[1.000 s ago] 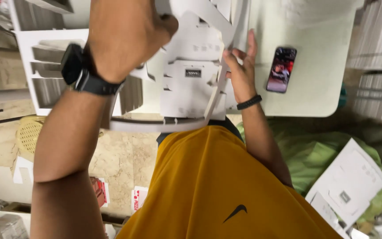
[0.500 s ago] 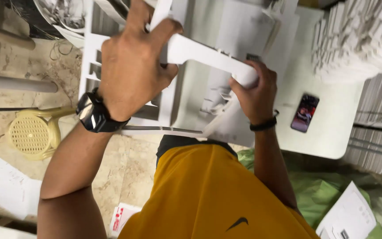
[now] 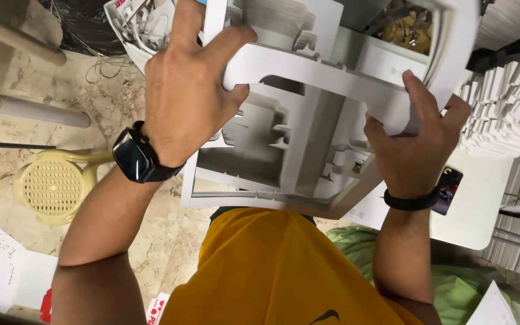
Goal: Punching out pre-cut cardboard shapes from a template and folding them to assemble box inserts.
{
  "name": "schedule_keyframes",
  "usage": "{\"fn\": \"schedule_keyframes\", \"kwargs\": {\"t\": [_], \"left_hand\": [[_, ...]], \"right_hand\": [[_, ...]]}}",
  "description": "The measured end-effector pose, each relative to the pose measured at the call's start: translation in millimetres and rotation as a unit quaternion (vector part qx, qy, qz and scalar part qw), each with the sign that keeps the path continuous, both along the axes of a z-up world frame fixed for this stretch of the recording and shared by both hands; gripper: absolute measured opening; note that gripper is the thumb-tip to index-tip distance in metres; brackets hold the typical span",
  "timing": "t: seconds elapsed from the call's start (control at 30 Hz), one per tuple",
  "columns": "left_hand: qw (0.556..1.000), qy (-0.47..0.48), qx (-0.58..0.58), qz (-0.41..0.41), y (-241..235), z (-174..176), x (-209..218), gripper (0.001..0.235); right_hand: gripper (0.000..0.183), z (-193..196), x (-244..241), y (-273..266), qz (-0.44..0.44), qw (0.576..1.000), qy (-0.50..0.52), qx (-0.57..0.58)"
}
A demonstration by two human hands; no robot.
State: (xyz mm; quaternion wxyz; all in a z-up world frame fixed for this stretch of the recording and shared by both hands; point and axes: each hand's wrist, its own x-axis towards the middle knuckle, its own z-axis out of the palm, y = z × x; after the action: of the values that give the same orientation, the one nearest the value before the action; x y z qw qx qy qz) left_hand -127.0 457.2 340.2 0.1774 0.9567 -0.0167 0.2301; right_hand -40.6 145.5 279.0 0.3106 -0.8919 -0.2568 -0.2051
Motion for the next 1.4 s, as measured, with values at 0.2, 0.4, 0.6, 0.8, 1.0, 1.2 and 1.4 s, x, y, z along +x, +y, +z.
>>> {"fn": "schedule_keyframes", "kwargs": {"t": [0.2, 0.4, 0.6, 0.8, 1.0, 1.2, 1.4], "left_hand": [[0.993, 0.026, 0.089, 0.074, 24, -30, 9, 0.053], [0.987, 0.051, 0.114, 0.098, 47, -122, 39, 0.042], [0.982, 0.121, 0.066, 0.126, 57, -176, 52, 0.044], [0.978, 0.186, 0.013, 0.095, 70, -179, 63, 0.054], [0.968, 0.23, -0.011, 0.095, 81, -206, 70, 0.059], [0.912, 0.371, -0.025, 0.172, 94, -281, 93, 0.079], [0.908, 0.408, -0.039, 0.088, 103, -271, 93, 0.074]], "right_hand": [[0.066, -5, 7, 45, -0.03, 0.997, 0.012, -0.063], [0.07, -35, 18, 84, -0.083, 0.965, 0.216, -0.124], [0.069, -71, 30, 101, -0.1, 0.933, 0.297, -0.175], [0.065, -78, 37, 109, -0.119, 0.918, 0.348, -0.149], [0.066, -110, 48, 116, -0.124, 0.903, 0.387, -0.138], [0.08, -158, 49, 124, -0.102, 0.885, 0.417, -0.183], [0.076, -181, 50, 123, -0.112, 0.897, 0.394, -0.167]]}}
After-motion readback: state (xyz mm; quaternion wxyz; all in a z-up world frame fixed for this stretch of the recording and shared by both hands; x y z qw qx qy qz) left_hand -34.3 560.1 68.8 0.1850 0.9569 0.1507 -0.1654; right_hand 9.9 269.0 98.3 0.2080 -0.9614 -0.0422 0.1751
